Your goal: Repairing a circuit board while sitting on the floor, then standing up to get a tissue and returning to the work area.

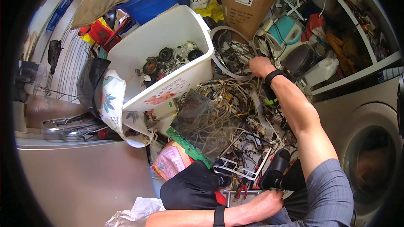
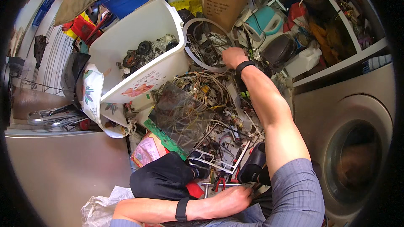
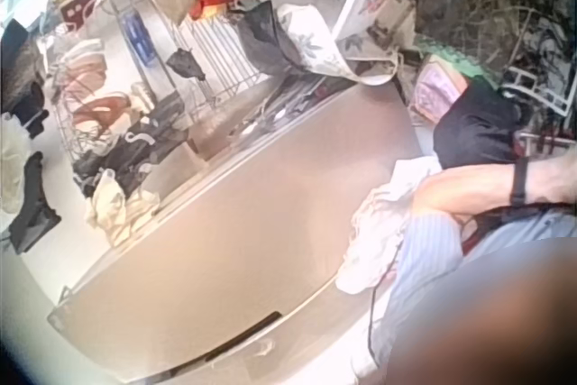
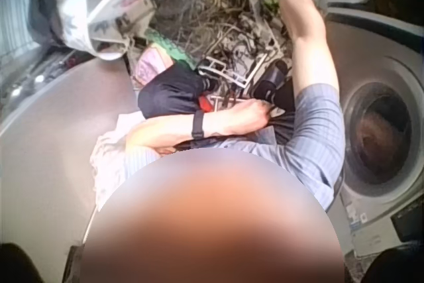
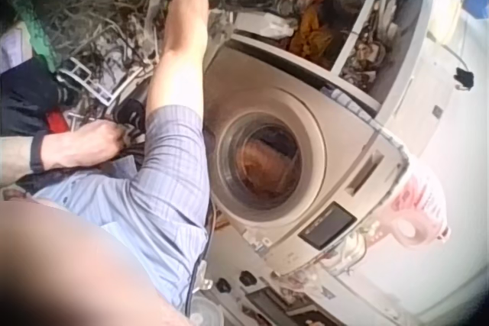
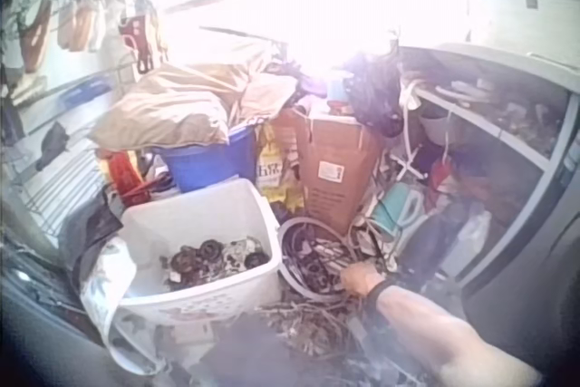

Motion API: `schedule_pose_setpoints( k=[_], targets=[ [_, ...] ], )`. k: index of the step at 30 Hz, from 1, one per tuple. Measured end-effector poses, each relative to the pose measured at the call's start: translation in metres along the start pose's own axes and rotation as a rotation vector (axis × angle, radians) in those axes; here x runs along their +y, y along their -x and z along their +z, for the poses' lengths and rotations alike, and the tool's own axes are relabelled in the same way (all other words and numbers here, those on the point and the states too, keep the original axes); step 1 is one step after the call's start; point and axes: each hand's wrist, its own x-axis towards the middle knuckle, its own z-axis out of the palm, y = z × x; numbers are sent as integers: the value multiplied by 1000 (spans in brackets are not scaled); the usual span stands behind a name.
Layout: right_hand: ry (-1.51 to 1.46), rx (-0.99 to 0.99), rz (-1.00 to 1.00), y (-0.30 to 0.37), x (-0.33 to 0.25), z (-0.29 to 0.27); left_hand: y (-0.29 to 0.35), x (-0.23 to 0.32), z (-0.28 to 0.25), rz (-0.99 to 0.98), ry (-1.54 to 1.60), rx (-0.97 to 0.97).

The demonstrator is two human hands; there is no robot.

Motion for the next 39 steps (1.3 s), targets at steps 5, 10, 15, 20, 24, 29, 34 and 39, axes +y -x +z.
schedule_pose_setpoints(
  k=[5,10,15,20,24,29,34,39],
  targets=[
    [-30,55,41,10,8,4,0,2,3,6,-10,-21],
    [-2,36,8,18,12,4,-2,2,1,11,-43,-109],
    [-32,16,3,23,23,-16,-1,6,-1,-9,2,-83],
    [-212,154,60,25,26,0,-1,7,-1,-11,4,-99],
    [-162,57,14,23,26,35,-6,8,2,13,18,-126],
    [-230,37,25,28,26,25,-3,5,9,0,33,-63],
    [-393,256,114,28,24,27,-8,7,4,-8,18,-116],
    [-262,162,174,21,12,52,-7,4,6,-6,44,-75]
  ],
)
